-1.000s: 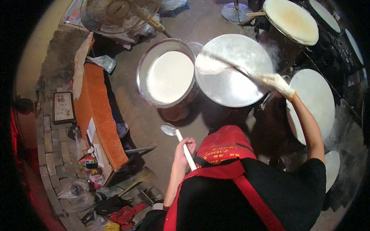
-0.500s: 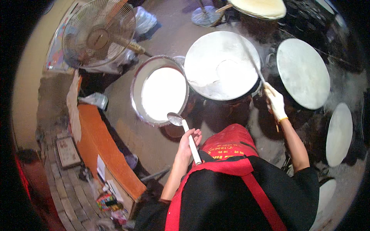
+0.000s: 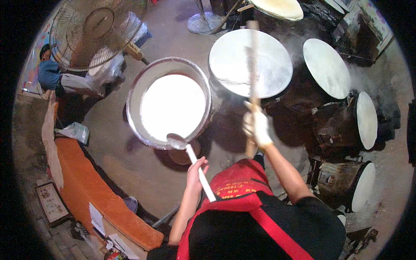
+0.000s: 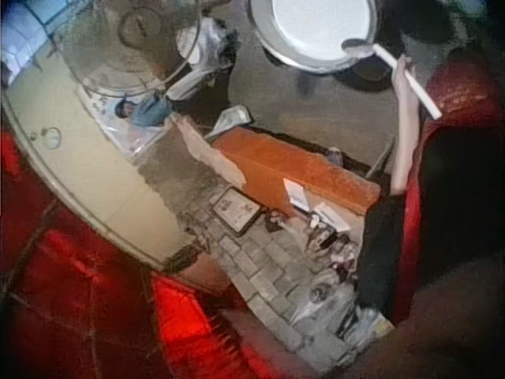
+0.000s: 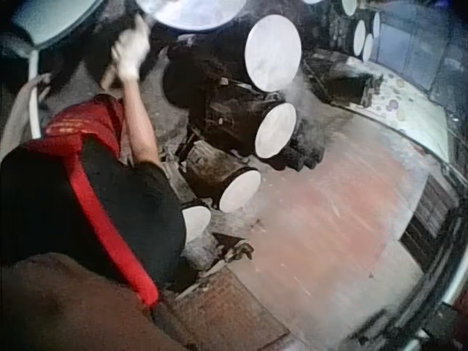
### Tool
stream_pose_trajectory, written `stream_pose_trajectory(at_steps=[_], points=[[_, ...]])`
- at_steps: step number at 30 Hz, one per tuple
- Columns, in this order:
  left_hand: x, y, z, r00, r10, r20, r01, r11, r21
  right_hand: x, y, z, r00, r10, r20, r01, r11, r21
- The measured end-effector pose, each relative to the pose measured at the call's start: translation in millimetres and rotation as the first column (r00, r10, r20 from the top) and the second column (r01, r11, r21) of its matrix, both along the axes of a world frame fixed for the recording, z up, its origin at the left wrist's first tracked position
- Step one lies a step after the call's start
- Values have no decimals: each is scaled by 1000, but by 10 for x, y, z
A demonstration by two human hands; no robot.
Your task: The person spreads thin batter onto multiple heated round griddles using a ladle and a wooden spreader, then peels the cooked thin pancakes off the griddles by hand.
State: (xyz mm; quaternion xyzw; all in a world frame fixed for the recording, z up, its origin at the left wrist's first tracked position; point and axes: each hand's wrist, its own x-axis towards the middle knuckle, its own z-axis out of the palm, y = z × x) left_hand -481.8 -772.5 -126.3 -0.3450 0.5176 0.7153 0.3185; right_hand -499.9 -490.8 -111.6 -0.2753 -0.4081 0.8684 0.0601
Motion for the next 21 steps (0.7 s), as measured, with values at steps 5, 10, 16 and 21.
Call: stream_pose_trajectory(at_steps=[5,10,16,21], points=[[234,-438,341,937,-133,-323,-36,883,-468,-1798,-792,-574,969,-245,41,238,963,129],[33,-867,419,974,-111,-197,74,979,-187,-1750,-1073,-808,891,-445,96,414,880,234],[71,-612,701,881,-94,-463,-60,950,-308,-478,-909,-408,942,-282,181,287,958,0],[-80,-392,620,930,-117,-349,128,992,10,-44,-330,-365,939,-286,191,283,958,43]])
